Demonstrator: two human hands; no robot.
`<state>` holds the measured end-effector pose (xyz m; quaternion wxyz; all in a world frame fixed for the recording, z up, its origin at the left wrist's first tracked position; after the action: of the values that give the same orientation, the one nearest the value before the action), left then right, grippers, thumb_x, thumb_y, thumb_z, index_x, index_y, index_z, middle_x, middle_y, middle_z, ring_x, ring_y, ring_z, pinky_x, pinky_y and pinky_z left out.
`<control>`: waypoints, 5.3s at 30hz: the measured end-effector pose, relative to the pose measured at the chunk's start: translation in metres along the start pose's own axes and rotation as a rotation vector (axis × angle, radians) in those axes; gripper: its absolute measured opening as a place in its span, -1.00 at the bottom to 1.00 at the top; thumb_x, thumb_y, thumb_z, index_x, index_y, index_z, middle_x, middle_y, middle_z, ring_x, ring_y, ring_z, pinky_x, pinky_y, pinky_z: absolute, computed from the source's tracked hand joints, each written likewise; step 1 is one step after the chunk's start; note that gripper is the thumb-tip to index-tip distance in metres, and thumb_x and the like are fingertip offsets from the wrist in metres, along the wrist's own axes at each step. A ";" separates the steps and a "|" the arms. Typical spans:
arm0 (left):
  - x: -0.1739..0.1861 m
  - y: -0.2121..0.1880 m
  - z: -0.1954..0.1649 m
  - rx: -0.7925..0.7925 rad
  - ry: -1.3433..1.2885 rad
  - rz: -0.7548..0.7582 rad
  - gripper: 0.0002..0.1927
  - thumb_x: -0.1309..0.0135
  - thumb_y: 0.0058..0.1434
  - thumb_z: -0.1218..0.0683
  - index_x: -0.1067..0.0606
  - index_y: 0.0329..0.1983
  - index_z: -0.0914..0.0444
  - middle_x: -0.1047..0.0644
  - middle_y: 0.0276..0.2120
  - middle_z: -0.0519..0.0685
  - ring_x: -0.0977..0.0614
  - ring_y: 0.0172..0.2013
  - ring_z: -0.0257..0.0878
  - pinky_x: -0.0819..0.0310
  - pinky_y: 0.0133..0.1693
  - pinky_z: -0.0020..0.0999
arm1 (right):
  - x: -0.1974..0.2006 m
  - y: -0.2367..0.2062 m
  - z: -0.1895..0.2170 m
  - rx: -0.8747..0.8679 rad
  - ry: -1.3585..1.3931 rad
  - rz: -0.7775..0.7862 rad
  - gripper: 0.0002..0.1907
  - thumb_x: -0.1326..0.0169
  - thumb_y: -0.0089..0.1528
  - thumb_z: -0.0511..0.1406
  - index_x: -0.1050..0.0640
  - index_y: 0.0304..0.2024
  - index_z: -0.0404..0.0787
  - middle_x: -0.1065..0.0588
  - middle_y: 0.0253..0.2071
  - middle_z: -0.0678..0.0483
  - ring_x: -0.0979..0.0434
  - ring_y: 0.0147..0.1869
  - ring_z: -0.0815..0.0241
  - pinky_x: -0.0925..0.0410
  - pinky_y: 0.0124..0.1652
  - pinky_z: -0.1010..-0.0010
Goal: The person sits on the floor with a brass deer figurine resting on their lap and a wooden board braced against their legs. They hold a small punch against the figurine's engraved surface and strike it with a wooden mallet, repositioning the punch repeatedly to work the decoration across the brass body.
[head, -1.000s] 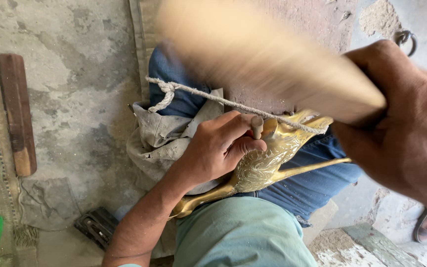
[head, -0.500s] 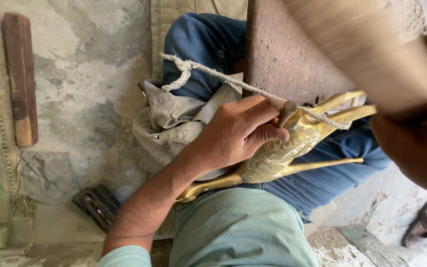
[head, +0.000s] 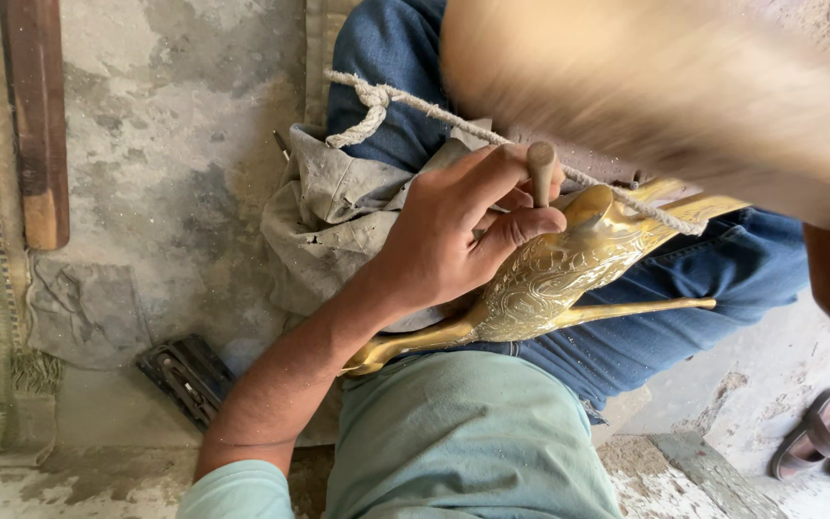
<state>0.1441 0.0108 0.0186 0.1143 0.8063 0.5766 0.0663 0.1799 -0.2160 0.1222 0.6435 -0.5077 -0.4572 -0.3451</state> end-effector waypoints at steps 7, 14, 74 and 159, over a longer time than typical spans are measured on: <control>-0.007 -0.008 0.003 -0.077 -0.057 0.067 -0.72 -0.18 0.43 0.01 -0.43 0.11 0.15 -0.60 -0.21 -0.15 -0.75 -0.17 -0.37 -0.73 -0.19 -0.53 | 0.005 0.011 0.020 0.046 -0.014 0.010 -0.66 -0.09 0.18 -0.59 -0.45 0.03 -0.45 -0.48 -0.30 -0.22 -0.55 -0.30 -0.03 -0.43 -0.30 0.18; -0.010 -0.012 0.011 -0.061 -0.021 0.059 -0.73 -0.19 0.40 -0.04 -0.41 -0.01 0.15 -0.58 -0.26 -0.17 -0.71 -0.33 -0.41 -0.64 -0.34 -0.51 | 0.006 0.018 0.029 0.098 -0.041 0.015 -0.64 -0.08 0.17 -0.59 -0.46 0.04 -0.44 -0.48 -0.29 -0.20 -0.55 -0.30 0.00 -0.43 -0.28 0.20; -0.009 0.002 0.001 0.097 -0.036 0.186 -0.85 -0.22 0.36 0.06 -0.52 -0.11 0.17 -0.65 -0.28 -0.20 -0.74 -0.26 -0.38 -0.64 -0.21 -0.46 | 0.053 0.025 0.046 -0.088 -0.100 0.058 -0.56 -0.27 0.12 -0.46 -0.52 0.05 -0.24 -0.60 -0.37 -0.10 -0.67 -0.33 0.05 -0.53 -0.27 0.19; -0.126 0.025 -0.062 0.198 0.236 -0.356 -0.70 -0.14 0.40 0.19 -0.30 0.05 0.39 -0.60 -0.21 0.00 -0.60 -0.30 -0.44 -0.52 -0.37 -0.56 | -0.007 -0.129 -0.154 -0.331 0.768 -0.416 -0.36 -0.39 0.05 -0.45 -0.30 0.04 -0.49 -0.57 -0.19 -0.17 -0.63 -0.19 -0.01 -0.49 -0.22 0.28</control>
<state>0.1108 -0.1093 0.0876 -0.0236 0.6859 0.7227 0.0820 0.0970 -0.3968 0.1492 0.5938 -0.3365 -0.2167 -0.6980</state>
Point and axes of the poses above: each hand's wrist, its own y-axis towards the middle knuckle, its own x-axis out of the back of the hand, z = x × y, the point moved 7 cm from there along y, towards the middle knuckle
